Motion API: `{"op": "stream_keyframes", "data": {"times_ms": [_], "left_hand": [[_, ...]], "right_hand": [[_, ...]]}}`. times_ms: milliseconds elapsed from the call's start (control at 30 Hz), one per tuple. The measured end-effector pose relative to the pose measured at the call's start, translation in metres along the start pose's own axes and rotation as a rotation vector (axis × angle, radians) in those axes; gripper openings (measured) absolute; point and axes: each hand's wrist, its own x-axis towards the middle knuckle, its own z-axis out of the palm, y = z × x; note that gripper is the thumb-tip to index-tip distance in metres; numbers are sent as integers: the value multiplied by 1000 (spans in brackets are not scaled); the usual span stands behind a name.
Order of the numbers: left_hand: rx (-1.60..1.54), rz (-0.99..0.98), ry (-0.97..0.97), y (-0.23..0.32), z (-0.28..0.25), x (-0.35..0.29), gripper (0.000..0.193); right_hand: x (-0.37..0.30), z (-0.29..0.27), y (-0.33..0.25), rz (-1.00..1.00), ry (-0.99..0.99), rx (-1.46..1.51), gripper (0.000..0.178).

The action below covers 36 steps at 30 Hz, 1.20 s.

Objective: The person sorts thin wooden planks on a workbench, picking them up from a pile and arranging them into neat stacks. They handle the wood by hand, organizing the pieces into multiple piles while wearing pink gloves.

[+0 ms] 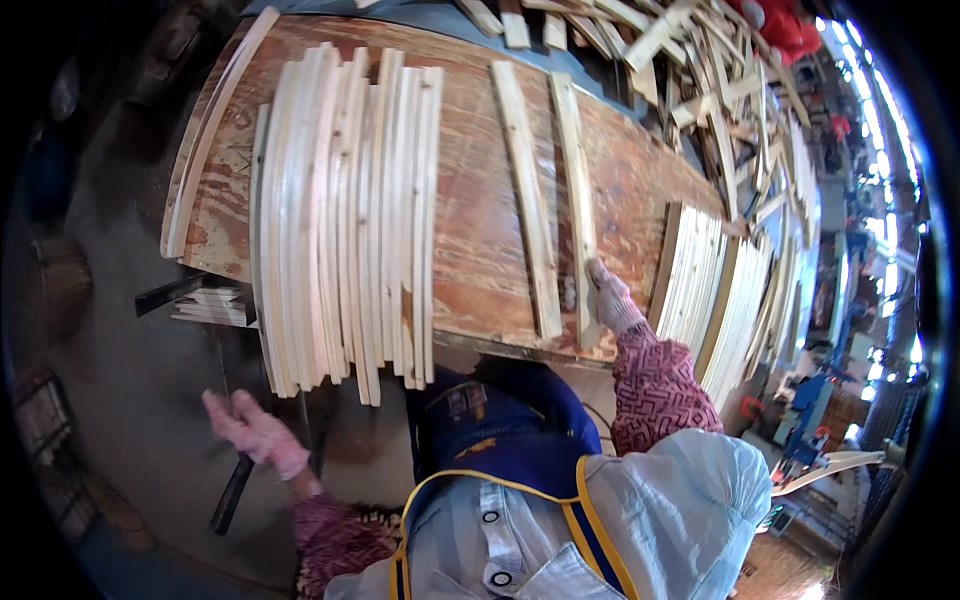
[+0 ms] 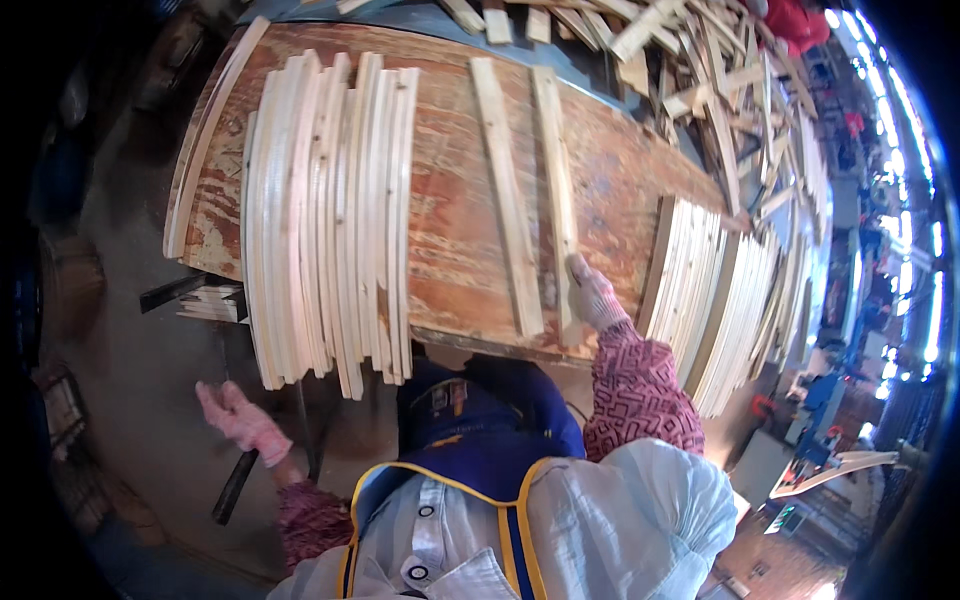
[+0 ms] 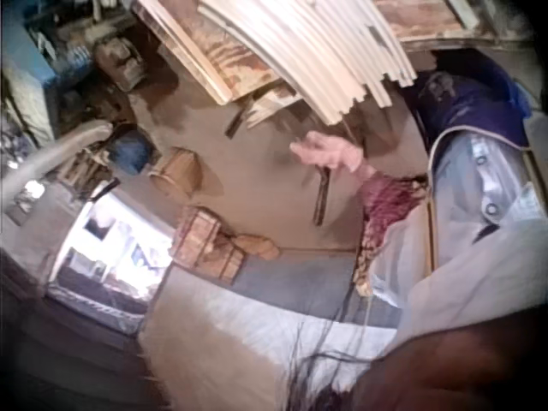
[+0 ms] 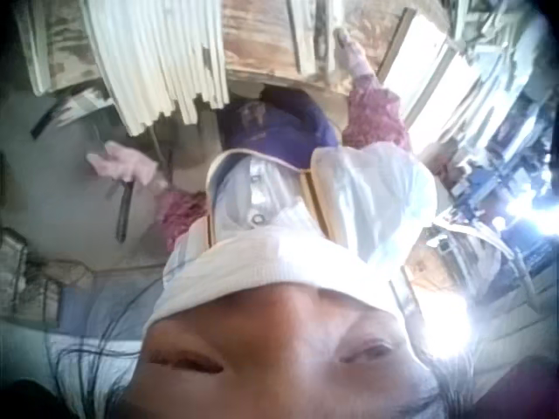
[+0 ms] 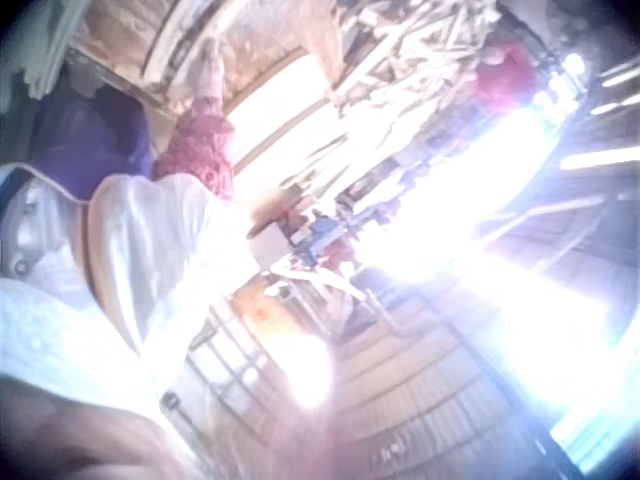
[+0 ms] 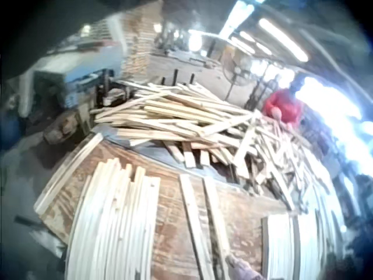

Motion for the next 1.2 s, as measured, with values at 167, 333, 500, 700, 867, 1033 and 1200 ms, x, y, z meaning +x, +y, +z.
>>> {"op": "stream_keyframes", "data": {"times_ms": [167, 333, 500, 700, 867, 1033, 1200], "left_hand": [[-480, 246, -756, 128, 117, -128, 42], [565, 434, -905, 241, 267, -229, 88], [-65, 119, -1109, 244, 308, -212, 81], [539, 293, -856, 267, 334, -231, 67], [438, 263, -807, 240, 297, -225, 64], [454, 569, -699, 238, 291, -209, 71], [24, 725, -714, 329, 322, -163, 67]], "right_hand": [[16, 16, 5, 215, -95, 542, 43], [24, -8, 9, -37, -252, 271, 35], [10, -31, -65, -293, -402, -302, 60], [103, -35, -120, -441, -555, -742, 46], [211, -164, -234, -343, 508, -219, 62], [295, -178, -321, 2, 749, -161, 97], [286, -181, -264, -175, 505, 92, 74]]}}
